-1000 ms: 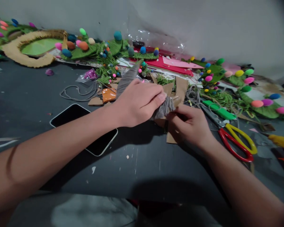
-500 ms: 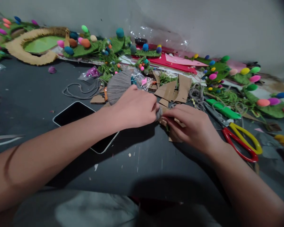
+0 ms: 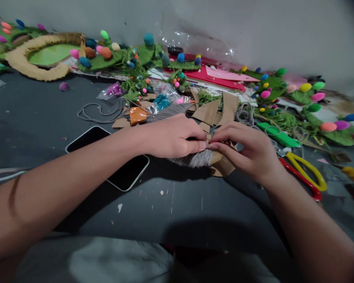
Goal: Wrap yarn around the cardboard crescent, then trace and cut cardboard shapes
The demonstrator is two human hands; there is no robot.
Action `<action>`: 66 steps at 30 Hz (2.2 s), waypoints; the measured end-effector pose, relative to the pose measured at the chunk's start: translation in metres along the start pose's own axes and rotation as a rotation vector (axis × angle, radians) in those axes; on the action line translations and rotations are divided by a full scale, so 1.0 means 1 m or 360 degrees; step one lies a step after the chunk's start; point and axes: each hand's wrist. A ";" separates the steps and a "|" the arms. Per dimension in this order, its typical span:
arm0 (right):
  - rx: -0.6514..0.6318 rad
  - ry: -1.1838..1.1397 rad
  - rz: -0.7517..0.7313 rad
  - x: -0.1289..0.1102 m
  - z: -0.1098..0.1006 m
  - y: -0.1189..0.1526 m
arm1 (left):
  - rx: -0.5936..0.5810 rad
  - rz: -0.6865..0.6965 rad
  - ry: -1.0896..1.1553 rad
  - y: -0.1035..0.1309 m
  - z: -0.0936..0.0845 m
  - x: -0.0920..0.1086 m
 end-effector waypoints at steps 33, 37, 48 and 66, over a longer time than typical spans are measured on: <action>0.0055 0.0640 -0.0338 -0.002 0.008 0.004 | 0.0324 -0.0457 -0.0599 -0.003 0.015 0.013; 0.0067 0.0558 -0.0293 0.000 0.005 0.003 | 0.0275 -0.0438 -0.0508 -0.005 0.014 0.014; 0.0144 0.0224 -0.0016 0.007 -0.001 0.003 | 0.0154 -0.0001 -0.0126 0.000 0.005 0.011; 0.0011 0.0138 0.0199 -0.005 0.013 0.010 | 0.0741 -0.0420 -0.0573 0.001 -0.004 0.002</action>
Point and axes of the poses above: each hand's wrist, its own y-axis away from the middle knuckle, its own z-axis out of the palm, x = y × z, and after that the axes turned 6 degrees about -z, right-handed
